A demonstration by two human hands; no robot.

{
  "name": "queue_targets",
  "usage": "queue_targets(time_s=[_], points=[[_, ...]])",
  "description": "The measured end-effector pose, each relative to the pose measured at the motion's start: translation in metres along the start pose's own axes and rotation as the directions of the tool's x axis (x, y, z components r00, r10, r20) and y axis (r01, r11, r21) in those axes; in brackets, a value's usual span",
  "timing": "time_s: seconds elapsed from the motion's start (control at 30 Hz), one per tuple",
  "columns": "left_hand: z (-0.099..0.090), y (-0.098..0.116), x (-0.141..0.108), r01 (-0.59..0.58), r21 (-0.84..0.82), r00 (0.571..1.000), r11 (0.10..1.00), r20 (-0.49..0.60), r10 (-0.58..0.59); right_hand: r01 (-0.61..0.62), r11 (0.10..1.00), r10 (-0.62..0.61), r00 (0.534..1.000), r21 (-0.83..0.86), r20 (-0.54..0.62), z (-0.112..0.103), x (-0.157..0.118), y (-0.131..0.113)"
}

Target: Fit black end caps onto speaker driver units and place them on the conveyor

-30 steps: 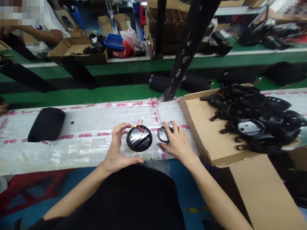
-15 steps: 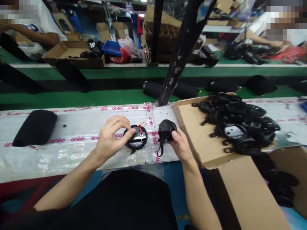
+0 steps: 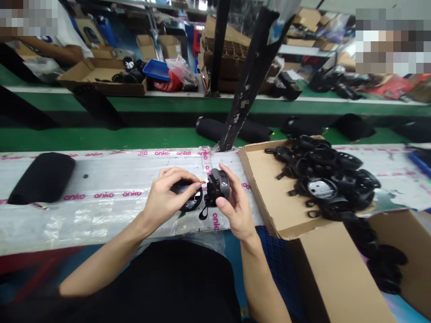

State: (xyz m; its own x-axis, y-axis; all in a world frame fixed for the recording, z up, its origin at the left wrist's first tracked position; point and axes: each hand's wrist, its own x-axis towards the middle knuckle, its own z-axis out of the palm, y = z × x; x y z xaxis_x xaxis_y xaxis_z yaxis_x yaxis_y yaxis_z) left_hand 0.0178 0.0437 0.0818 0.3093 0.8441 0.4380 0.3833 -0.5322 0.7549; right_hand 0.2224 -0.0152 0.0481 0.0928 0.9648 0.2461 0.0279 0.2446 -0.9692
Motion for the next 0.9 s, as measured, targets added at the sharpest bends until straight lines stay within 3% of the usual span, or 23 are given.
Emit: queue_targets(time_s=[0.23, 0.67, 0.9], points=[[0.004, -0.003, -0.001, 0.008, -0.051, 1.000, 0.999, -0.019, -0.009, 0.055, 0.982, -0.032, 0.991, -0.178, 0.128, -0.003, 0.002, -0.017], [0.005, -0.003, 0.000, 0.007, -0.092, 1.000, 0.996, -0.006, -0.008, 0.122, 0.964, -0.031, 0.934, -0.237, 0.355, -0.024, 0.014, -0.024], [0.006, -0.006, -0.001, 0.116, -0.167, 0.993, 0.979, -0.004, -0.118, 0.021, 0.978, 0.009, 0.989, -0.208, 0.145, -0.006, 0.007, -0.014]])
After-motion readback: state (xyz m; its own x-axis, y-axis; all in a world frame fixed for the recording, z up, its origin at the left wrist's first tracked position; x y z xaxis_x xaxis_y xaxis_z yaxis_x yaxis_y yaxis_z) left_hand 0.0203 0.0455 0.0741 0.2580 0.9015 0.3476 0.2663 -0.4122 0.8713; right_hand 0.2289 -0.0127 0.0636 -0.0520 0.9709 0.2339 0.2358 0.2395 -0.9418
